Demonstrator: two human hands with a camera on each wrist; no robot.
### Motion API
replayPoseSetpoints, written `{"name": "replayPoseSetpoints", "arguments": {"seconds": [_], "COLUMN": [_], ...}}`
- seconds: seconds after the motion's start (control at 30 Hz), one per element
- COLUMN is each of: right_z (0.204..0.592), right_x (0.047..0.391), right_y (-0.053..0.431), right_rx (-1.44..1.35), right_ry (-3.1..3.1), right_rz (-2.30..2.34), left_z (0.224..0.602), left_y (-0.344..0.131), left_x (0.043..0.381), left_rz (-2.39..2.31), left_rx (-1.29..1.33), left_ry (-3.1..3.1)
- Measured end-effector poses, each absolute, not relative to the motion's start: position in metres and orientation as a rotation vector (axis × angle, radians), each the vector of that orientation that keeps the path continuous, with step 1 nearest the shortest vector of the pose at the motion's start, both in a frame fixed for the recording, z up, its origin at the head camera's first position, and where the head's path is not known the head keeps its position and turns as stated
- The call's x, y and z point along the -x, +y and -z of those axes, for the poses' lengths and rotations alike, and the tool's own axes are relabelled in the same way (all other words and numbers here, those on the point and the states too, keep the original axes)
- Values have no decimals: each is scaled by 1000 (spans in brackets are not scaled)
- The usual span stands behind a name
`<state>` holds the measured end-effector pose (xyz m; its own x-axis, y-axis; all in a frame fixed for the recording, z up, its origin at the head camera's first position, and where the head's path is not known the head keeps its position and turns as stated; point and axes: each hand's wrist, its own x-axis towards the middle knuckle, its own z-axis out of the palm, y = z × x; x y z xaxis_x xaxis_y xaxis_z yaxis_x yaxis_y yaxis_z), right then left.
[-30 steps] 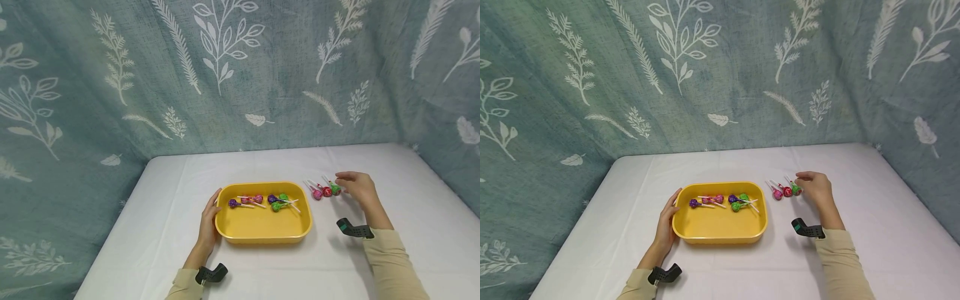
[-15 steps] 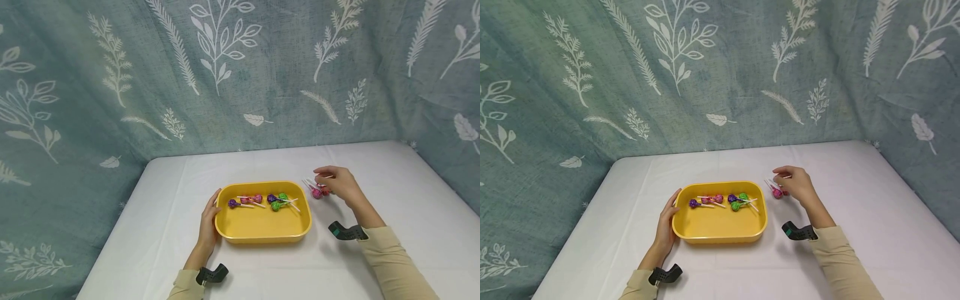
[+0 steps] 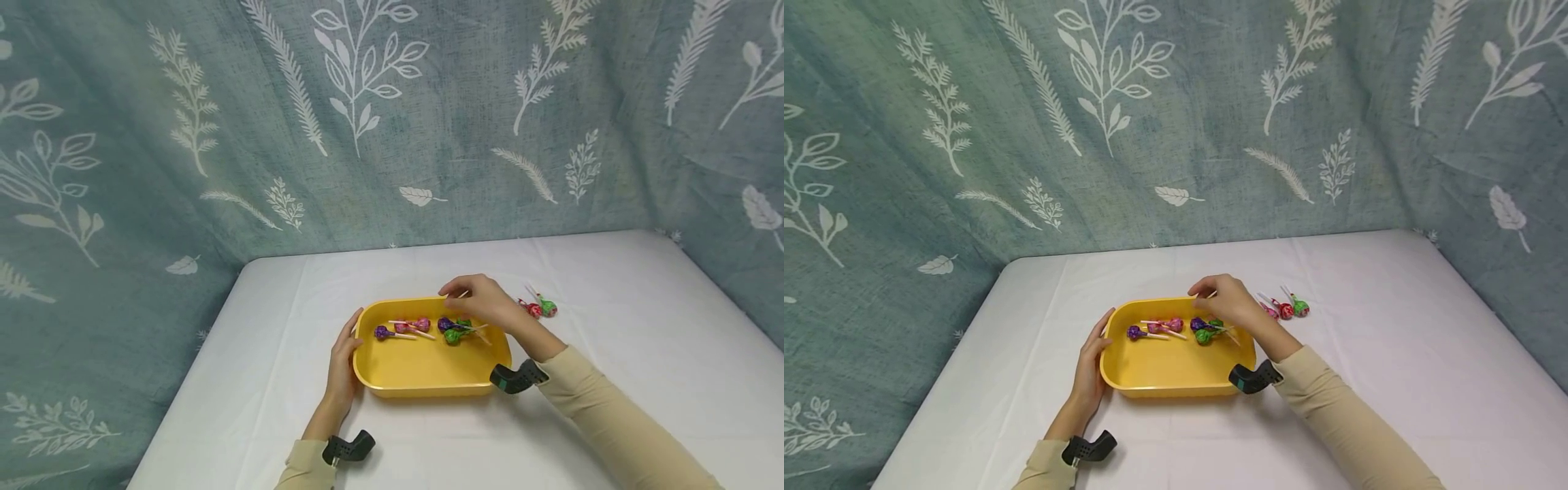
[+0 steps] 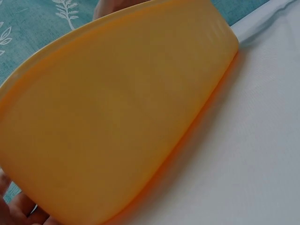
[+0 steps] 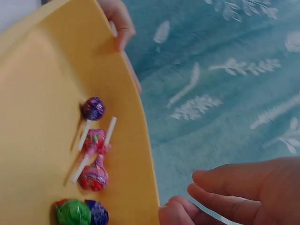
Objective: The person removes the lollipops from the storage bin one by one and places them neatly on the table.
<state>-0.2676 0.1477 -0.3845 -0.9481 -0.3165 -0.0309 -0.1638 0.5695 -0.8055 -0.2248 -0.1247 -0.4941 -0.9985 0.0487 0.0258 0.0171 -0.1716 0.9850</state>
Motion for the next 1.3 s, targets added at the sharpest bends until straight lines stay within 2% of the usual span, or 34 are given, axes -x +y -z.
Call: {"name": "replayPoseSetpoints", "arguments": {"seconds": [0.2,1.3], "right_z": [384,400], "right_x": [276,288], "right_y": [127,84], "right_rx": [520,569], "right_ry": [2594,2594], "right_rz": [1206,722], "left_z": [494,495], "left_y": [-123,-126], "left_x": [226,225], "left_rz": [-2393,-2413], "left_rx": [-84,-89], "left_ry": [1994,1995]}}
